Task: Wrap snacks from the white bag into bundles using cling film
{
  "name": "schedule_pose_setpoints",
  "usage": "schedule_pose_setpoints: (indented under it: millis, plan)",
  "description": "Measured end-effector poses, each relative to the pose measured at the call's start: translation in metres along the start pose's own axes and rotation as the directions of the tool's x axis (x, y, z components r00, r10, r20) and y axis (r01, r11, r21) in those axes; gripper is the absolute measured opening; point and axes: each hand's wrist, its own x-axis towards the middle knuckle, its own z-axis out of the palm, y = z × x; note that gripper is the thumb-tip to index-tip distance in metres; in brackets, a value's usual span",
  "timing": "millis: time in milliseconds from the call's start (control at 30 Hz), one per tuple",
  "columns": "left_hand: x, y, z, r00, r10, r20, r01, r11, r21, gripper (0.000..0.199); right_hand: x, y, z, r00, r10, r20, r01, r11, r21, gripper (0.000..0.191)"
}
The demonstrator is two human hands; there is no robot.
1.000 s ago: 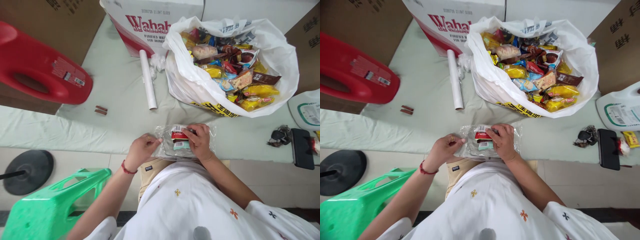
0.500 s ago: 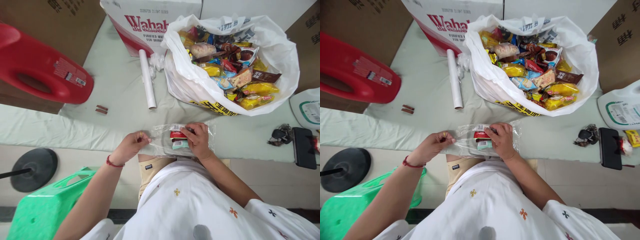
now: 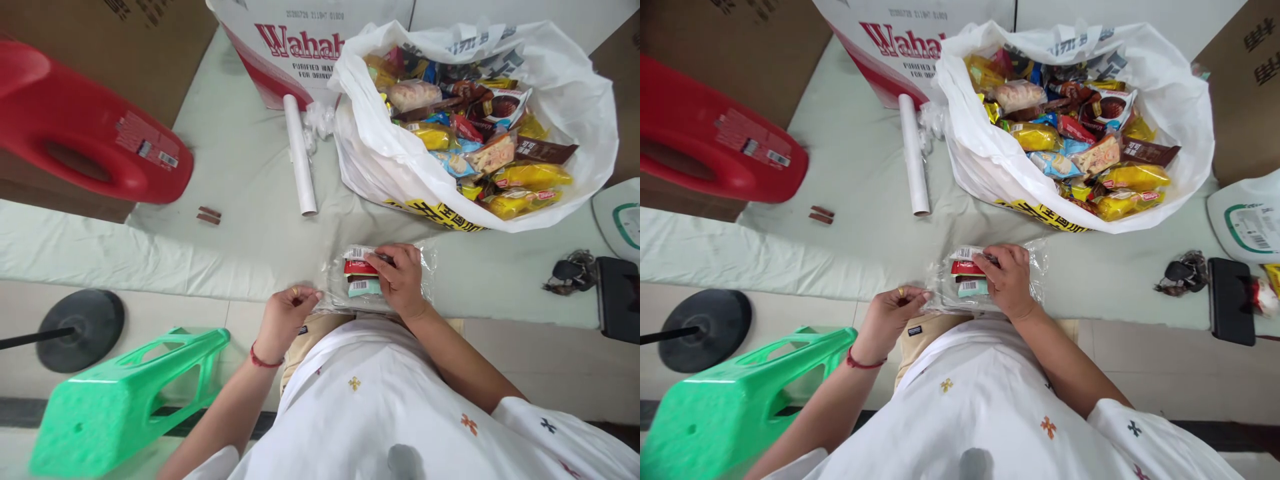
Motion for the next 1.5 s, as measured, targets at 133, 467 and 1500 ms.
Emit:
schedule_pose_setpoints:
  millis: [133, 467, 1500]
  plan:
    - [0.001, 0.005, -0.012, 0.994, -0.029, 0.11, 0.042, 0.991, -0.125, 0.048, -0.001, 0.001, 0.001, 1.0, 0.014, 0.026, -0.014, 1.0, -0.003, 0.051]
    - [-0.015, 0.009, -0.025, 0.98, 0.192, -0.049, -0.189, 0.98, 0.06, 0.049, -0.002, 0.001, 0.001, 1.0, 0.011, 0.006, -0.011, 1.0, 0.006, 0.052]
    - [0.016, 0.086, 0.029, 0.482, 0.672, 0.563, -0.82, 0.12, 0.56, 0.019, -0.003, 0.0, 0.001, 0.999, 0.029, 0.025, -0.028, 0.999, -0.024, 0.036]
